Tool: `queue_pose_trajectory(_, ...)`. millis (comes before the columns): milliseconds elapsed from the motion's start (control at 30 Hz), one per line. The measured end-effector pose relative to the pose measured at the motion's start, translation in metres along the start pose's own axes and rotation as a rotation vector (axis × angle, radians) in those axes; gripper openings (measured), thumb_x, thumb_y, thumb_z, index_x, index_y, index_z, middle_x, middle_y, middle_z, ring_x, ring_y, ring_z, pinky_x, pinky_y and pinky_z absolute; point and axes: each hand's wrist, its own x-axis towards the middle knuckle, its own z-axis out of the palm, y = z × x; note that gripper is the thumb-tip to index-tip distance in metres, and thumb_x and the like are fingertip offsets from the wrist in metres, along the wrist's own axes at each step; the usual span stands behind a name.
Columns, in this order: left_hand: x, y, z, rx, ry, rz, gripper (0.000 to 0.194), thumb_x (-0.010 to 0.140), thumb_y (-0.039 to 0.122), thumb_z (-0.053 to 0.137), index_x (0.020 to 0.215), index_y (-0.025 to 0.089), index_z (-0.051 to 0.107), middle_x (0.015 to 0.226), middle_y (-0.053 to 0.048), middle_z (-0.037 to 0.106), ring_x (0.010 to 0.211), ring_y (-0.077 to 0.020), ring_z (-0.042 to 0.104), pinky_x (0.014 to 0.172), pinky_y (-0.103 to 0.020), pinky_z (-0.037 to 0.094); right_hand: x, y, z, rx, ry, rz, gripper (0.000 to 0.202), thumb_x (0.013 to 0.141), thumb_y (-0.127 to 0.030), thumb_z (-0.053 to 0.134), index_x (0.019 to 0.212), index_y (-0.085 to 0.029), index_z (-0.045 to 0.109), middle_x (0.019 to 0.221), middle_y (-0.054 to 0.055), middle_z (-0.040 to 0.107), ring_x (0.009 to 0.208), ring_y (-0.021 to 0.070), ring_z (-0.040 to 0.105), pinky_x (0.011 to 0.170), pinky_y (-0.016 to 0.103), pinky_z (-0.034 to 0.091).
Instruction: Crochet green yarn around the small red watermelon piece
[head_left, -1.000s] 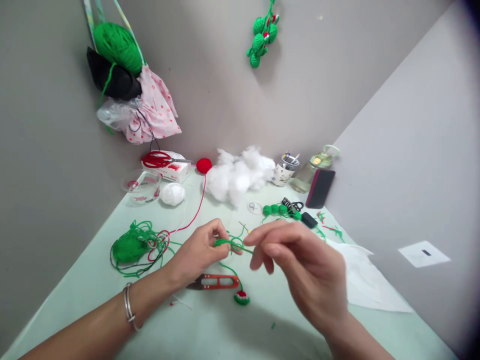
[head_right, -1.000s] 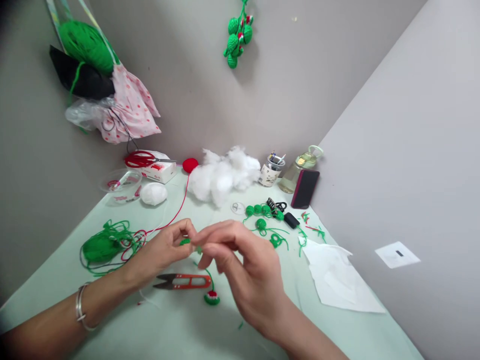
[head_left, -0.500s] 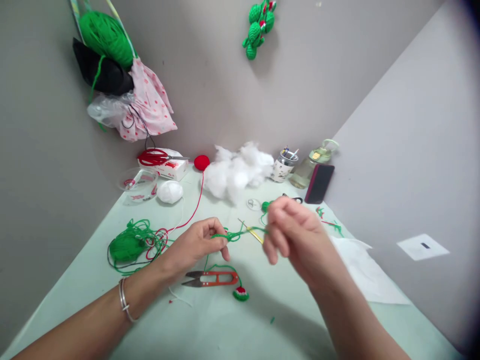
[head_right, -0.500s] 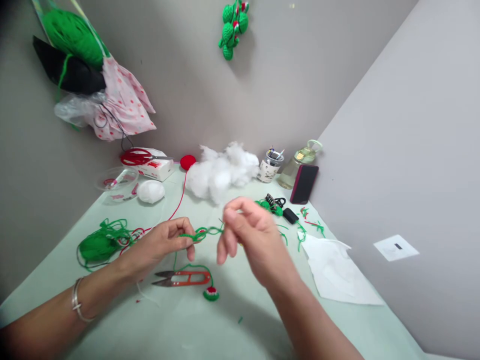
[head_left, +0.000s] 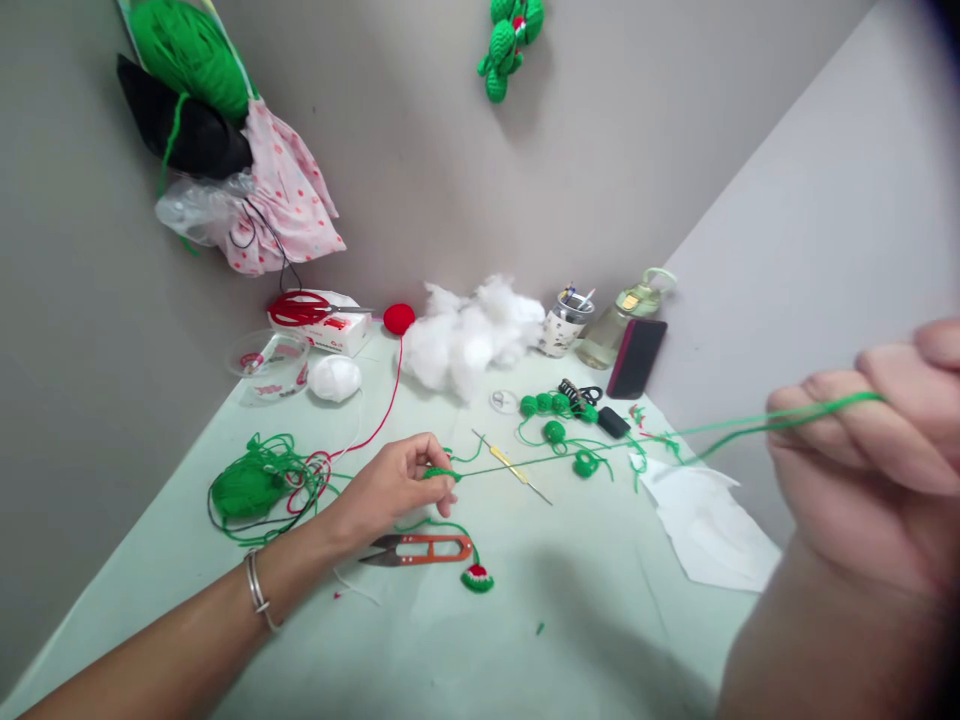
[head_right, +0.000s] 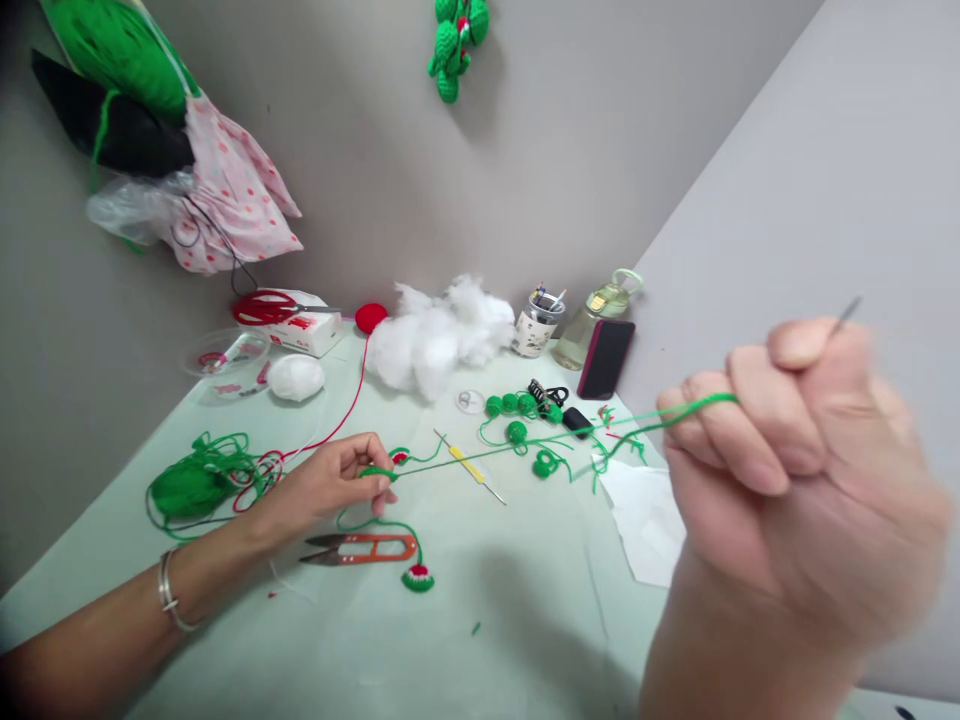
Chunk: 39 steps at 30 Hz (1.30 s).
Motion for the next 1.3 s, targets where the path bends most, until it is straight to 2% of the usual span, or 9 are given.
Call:
queue_pose_trajectory(33,0.000,0.000,0.000,-0.035,-0.005,-0.023,0.018,0.079,0.030,0.071,0.083,0.020,0.056,0.060,0.004,0.065,0.071,-0.0179,0.066,0.079,-0.033,0.047,0.003,0.000,0.005,0.122,0.128,0.061,0.022,0.102,-0.047,0.041,0.101,-0.039,0.061,0.054,-0.005,0.015,0.045,0.0161,0.005,0.052,0.037,0.016)
queue_pose_trajectory(67,-0.001,0.000,0.000,-0.069,-0.009,-0.040,0.019,0.079,0.031,0.073,0.084,0.019,0.059,0.061,0.005,0.064,0.069,-0.0170,0.067,0.078,-0.032,0.048,0.006,-0.001,0.011,0.212,0.192,0.135,0.019,0.100,-0.044,0.049,0.094,-0.034,0.064,0.056,-0.005,0.019,0.046,0.0157,0.013,0.052,0.037,0.018)
queue_pose_trajectory(133,-0.001,0.000,-0.001,-0.121,-0.016,-0.042,0.019,0.077,0.030,0.076,0.086,0.019,0.063,0.067,0.005,0.064,0.071,-0.0152,0.067,0.079,-0.031,0.049,0.010,-0.002,0.021,0.276,0.240,0.158,0.006,0.094,-0.032,0.064,0.091,-0.027,0.066,0.059,-0.002,0.034,0.049,0.0145,0.033,0.053,0.036,0.029)
queue_pose_trajectory(233,-0.004,0.002,-0.001,-0.120,-0.042,-0.005,0.017,0.078,0.027,0.078,0.088,0.019,0.067,0.079,0.002,0.068,0.081,-0.0143,0.066,0.082,-0.028,0.048,0.008,0.001,0.034,0.236,0.114,0.132,0.003,0.092,-0.027,0.067,0.091,-0.024,0.067,0.060,0.000,0.051,0.056,0.0163,0.054,0.058,0.036,0.045)
queue_pose_trajectory(333,-0.008,0.006,0.000,-0.088,-0.084,0.023,0.015,0.084,0.030,0.075,0.094,0.021,0.069,0.089,0.001,0.070,0.090,-0.0153,0.067,0.086,-0.028,0.048,0.001,0.004,0.047,0.058,-0.145,0.082,0.005,0.092,-0.028,0.067,0.088,-0.025,0.071,0.070,0.002,0.065,0.065,0.0167,0.061,0.059,0.032,0.049)
queue_pose_trajectory(467,-0.015,0.014,0.002,-0.063,-0.120,0.076,0.011,0.091,0.030,0.067,0.096,0.020,0.070,0.094,-0.001,0.072,0.093,-0.0155,0.067,0.089,-0.028,0.049,-0.004,0.006,0.067,-0.124,-0.416,-0.054,0.013,0.094,-0.024,0.063,0.088,-0.025,0.075,0.087,0.003,0.066,0.078,0.0159,0.062,0.066,0.031,0.050)
queue_pose_trajectory(667,-0.019,0.019,0.006,-0.011,-0.103,0.080,0.010,0.091,0.030,0.066,0.095,0.021,0.070,0.089,-0.001,0.073,0.090,-0.0161,0.066,0.086,-0.028,0.050,-0.008,0.009,0.084,-0.297,-0.604,-0.163,0.019,0.099,-0.019,0.056,0.093,-0.025,0.073,0.085,0.001,0.057,0.075,0.0127,0.057,0.065,0.027,0.046)
queue_pose_trajectory(900,-0.021,0.021,0.005,0.034,-0.092,0.105,0.012,0.093,0.032,0.063,0.097,0.022,0.070,0.091,-0.001,0.071,0.091,-0.0170,0.065,0.084,-0.029,0.050,-0.011,0.012,0.089,-0.409,-0.639,-0.225,0.022,0.099,-0.014,0.051,0.092,-0.024,0.070,0.082,0.001,0.053,0.072,0.0125,0.053,0.061,0.026,0.040)
queue_pose_trajectory(1300,-0.020,0.020,0.004,0.046,-0.123,0.112,0.013,0.094,0.032,0.061,0.098,0.022,0.069,0.092,-0.001,0.070,0.091,-0.0170,0.063,0.083,-0.027,0.049,-0.011,0.011,0.090,-0.424,-0.650,-0.247,0.022,0.100,-0.017,0.051,0.092,-0.024,0.071,0.083,0.002,0.056,0.072,0.0128,0.054,0.061,0.025,0.040)
